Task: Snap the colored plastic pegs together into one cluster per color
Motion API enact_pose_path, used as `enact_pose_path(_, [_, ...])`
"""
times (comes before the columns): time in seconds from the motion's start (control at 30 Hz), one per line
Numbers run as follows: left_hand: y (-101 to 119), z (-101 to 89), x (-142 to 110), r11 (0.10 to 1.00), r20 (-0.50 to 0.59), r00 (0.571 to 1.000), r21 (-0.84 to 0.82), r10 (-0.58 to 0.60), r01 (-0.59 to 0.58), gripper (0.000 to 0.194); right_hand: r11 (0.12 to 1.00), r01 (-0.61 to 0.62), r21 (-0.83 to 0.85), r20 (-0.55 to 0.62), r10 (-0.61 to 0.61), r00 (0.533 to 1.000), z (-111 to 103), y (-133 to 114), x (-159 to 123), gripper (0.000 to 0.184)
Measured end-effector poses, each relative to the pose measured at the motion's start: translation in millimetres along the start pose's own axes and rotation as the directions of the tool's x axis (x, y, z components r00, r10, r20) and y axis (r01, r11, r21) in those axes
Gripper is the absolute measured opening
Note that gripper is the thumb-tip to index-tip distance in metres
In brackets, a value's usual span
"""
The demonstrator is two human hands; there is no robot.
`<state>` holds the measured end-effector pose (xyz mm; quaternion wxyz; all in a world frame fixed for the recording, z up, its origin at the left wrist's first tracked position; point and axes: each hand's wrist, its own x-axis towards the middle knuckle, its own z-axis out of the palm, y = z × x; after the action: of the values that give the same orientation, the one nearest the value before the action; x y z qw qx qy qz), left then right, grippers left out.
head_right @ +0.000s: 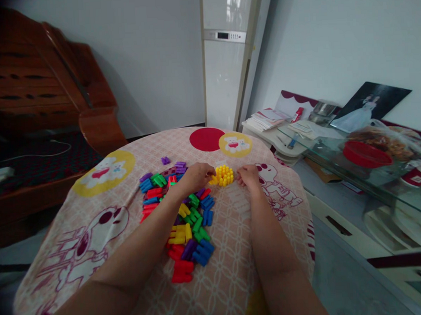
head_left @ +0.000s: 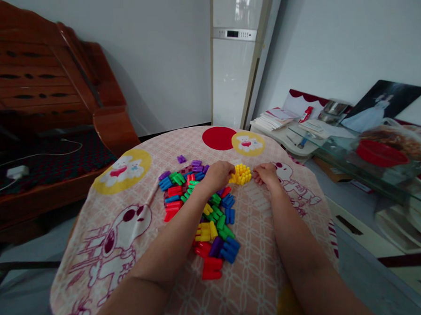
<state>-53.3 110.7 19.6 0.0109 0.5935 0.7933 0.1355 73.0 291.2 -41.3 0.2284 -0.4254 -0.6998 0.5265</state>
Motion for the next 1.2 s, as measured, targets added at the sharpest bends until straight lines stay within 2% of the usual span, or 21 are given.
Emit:
enact_pose_path(0.2, [-10.6, 22.0, 2.8, 0.998, -0.059, 0.997, -0.035, 0.052, -0.054, 0.033, 1.000, 0.014, 0.000, -0.010, -0.014, 1.000, -0.1, -0.8, -2.5, 0.019])
enact_pose_path(0.47, [-5.8, 23.1, 2.9, 0.996, -0.045, 0.997, -0.067, 0.063, -0.066, 0.033, 1.000, 0.013, -0.024, -0.015, -0.013, 1.000, 0.3, -2.7, -2.4, 0.020])
enact_pose_path(0.73, [-8.5, 30.5, 4.6, 0.987, -0.108, 0.993, -0.142, 0.055, -0.070, 0.028, 0.999, 0.031, -0.027, -0.010, -0.031, 0.999, -0.3, -1.1, -2.8, 0.018])
enact_pose_path(0.93, [-10.2, 24.1, 2.1, 0.986, -0.126, 0.992, -0.163, -0.001, -0.020, 0.020, 1.000, 0.016, -0.022, -0.016, -0.016, 1.000, 0.2, -1.1, -2.3, 0.018])
enact_pose_path(1.1, [-7.9, 18.9, 0.4, 0.983, 0.003, 1.000, -0.186, 0.011, -0.011, 0.017, 1.000, 0.024, -0.011, -0.011, -0.024, 1.000, 0.1, -1.2, -3.4, 0.019])
enact_pose_path(1.2, [-18.3, 3.1, -3.4, 0.974, 0.035, 0.999, -0.228, 0.008, 0.001, 0.020, 1.000, 0.022, -0.013, -0.007, -0.022, 1.000, -0.4, -0.8, -3.2, 0.018])
